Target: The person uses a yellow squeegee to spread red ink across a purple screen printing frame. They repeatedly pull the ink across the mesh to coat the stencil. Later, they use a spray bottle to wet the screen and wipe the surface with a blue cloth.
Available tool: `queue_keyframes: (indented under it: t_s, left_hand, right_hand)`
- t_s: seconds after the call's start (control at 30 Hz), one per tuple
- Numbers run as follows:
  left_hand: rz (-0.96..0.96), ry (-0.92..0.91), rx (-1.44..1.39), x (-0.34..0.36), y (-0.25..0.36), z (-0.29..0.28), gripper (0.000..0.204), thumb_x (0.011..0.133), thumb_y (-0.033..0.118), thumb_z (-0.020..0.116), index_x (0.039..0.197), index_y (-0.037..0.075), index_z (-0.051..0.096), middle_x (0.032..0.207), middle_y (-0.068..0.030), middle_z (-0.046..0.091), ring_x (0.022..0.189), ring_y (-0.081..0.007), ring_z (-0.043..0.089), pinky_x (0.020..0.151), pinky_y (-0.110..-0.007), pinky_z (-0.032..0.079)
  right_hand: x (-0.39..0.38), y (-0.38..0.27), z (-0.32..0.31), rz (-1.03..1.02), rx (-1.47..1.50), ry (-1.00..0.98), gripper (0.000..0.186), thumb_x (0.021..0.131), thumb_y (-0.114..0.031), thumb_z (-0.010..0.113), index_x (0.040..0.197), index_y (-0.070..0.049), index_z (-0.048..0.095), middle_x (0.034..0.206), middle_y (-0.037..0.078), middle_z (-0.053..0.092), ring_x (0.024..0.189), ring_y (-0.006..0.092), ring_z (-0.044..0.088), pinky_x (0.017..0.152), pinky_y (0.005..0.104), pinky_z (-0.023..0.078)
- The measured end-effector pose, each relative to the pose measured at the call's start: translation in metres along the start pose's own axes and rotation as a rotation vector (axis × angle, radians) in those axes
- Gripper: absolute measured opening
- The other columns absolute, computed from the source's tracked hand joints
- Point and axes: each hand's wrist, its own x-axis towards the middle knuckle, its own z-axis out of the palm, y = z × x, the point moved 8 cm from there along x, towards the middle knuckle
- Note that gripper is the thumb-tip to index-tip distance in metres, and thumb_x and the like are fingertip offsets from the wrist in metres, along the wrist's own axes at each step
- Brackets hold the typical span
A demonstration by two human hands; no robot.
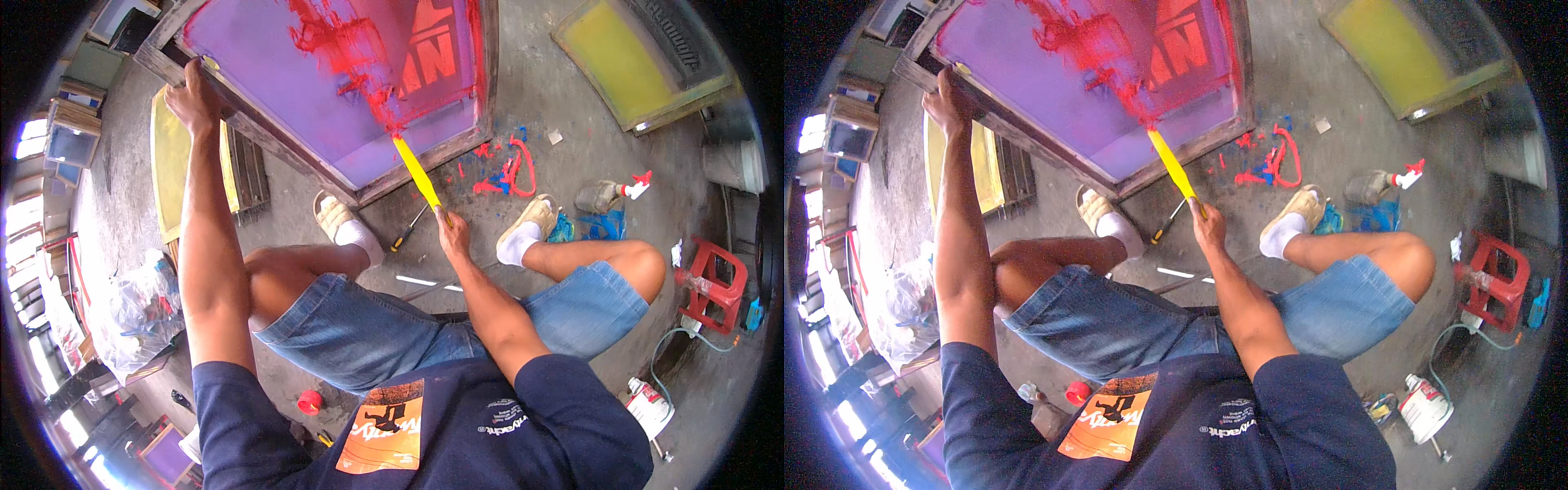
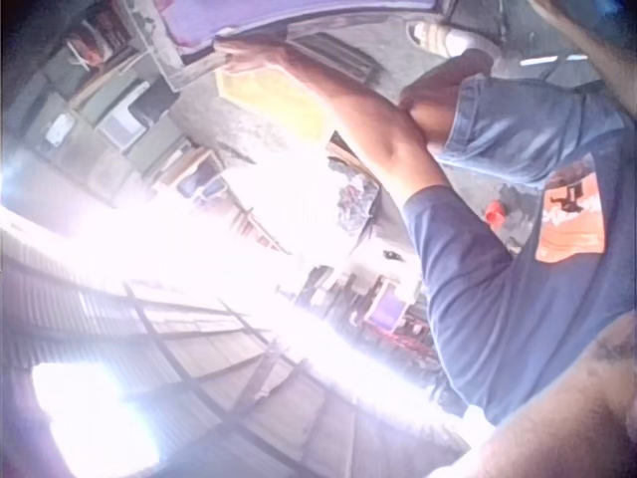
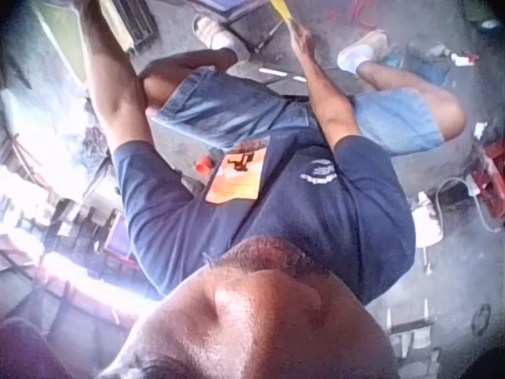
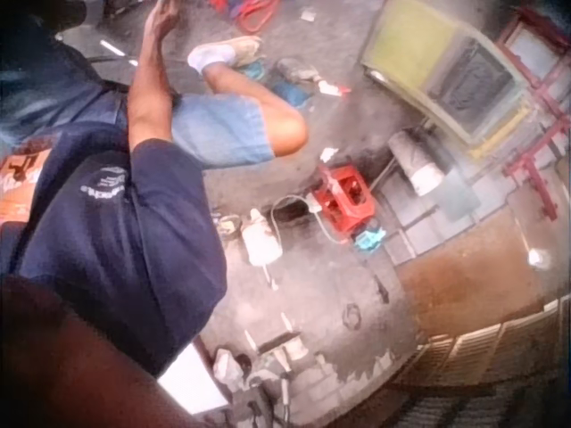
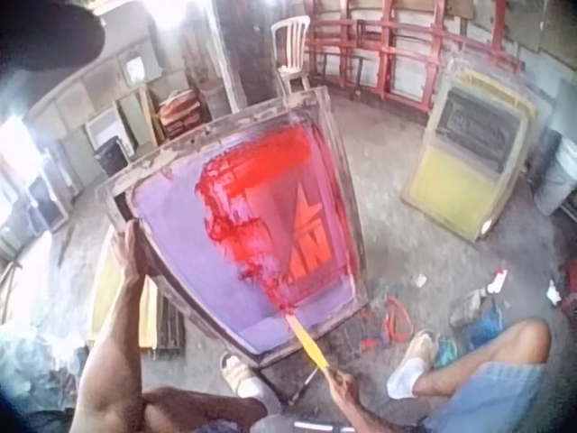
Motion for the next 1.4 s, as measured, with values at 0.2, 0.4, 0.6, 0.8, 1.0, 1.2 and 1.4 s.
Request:
queue_keyframes:
  t_s: [0.2, 0.4, 0.6, 0.8, 1.0, 1.2, 1.4]
  left_hand:
    - [-0.325, -0.04, -0.282, 0.002, 0.011, 0.001, 0.035, 0.076, 0.03, 0.057, 0.078, -0.005, 0.062, 0.075, -0.0238, 0.063, 0.069, -0.0326, 0.061, 0.07, -0.042, 0.046]
    - [-0.121, -0.016, -0.094, -0.002, 0.009, 0.0, 0.037, 0.076, 0.03, 0.056, 0.077, -0.007, 0.061, 0.074, -0.0224, 0.063, 0.068, -0.0322, 0.06, 0.071, -0.041, 0.046]
    - [-0.07, 0.001, -0.082, 0.001, -0.004, 0.003, 0.03, 0.079, 0.028, 0.055, 0.081, -0.001, 0.065, 0.08, -0.0219, 0.064, 0.071, -0.0391, 0.059, 0.069, -0.044, 0.045]
    - [-0.245, 0.029, -0.299, -0.002, -0.006, 0.005, 0.033, 0.079, 0.03, 0.054, 0.08, -0.002, 0.065, 0.073, -0.0234, 0.063, 0.068, -0.0374, 0.06, 0.063, -0.044, 0.046]
    - [-0.431, 0.071, -0.448, -0.008, 0.005, -0.013, 0.049, 0.075, 0.036, 0.059, 0.071, -0.013, 0.059, 0.062, -0.0207, 0.06, 0.057, -0.0271, 0.057, 0.061, -0.042, 0.046]
    - [-0.45, -0.108, -0.339, -0.018, -0.013, -0.007, 0.046, 0.077, 0.034, 0.058, 0.073, -0.011, 0.062, 0.061, -0.0167, 0.061, 0.053, -0.0228, 0.055, 0.055, -0.039, 0.044]
    - [-0.475, -0.057, -0.486, -0.025, 0.02, -0.032, 0.042, 0.078, 0.031, 0.057, 0.075, -0.011, 0.06, 0.065, -0.0148, 0.061, 0.06, -0.0214, 0.056, 0.058, -0.037, 0.044]
  right_hand:
    - [0.015, 0.028, 0.04, 0.102, 0.157, 0.027, 0.061, 0.088, -0.054, 0.046, 0.068, 0.003, 0.055, 0.059, 0.02, 0.051, 0.057, 0.0348, 0.051, 0.057, 0.043, 0.039]
    - [0.017, 0.005, 0.024, 0.027, -0.021, 0.066, 0.058, 0.087, -0.057, 0.047, 0.072, -0.001, 0.058, 0.063, 0.02, 0.056, 0.062, 0.0388, 0.055, 0.057, 0.0453, 0.04]
    - [0.046, -0.03, -0.043, -0.228, -0.364, 0.235, 0.051, 0.082, -0.057, 0.054, 0.078, -0.007, 0.061, 0.07, 0.019, 0.061, 0.067, 0.0418, 0.058, 0.059, 0.0506, 0.043]
    - [0.088, -0.083, -0.064, -0.456, -0.473, -0.064, 0.049, 0.08, -0.058, 0.056, 0.082, -0.009, 0.063, 0.072, 0.017, 0.062, 0.072, 0.0384, 0.059, 0.059, 0.047, 0.045]
    - [0.036, -0.096, 0.012, -0.38, -0.274, -0.223, 0.053, 0.08, -0.059, 0.055, 0.091, -0.008, 0.066, 0.079, 0.019, 0.063, 0.077, 0.0391, 0.061, 0.066, 0.0451, 0.047]
    - [-0.01, 0.017, 0.002, 0.099, 0.339, 0.03, 0.046, 0.09, -0.045, 0.051, 0.073, -0.002, 0.051, 0.056, 0.005, 0.04, 0.051, 0.0167, 0.041, 0.049, 0.0335, 0.036]
    - [0.005, 0.008, -0.006, 0.073, 0.647, 0.172, 0.033, 0.091, -0.031, 0.056, 0.12, -0.015, 0.054, 0.061, -0.006, 0.033, 0.046, 0.0044, 0.032, 0.039, 0.0218, 0.026]
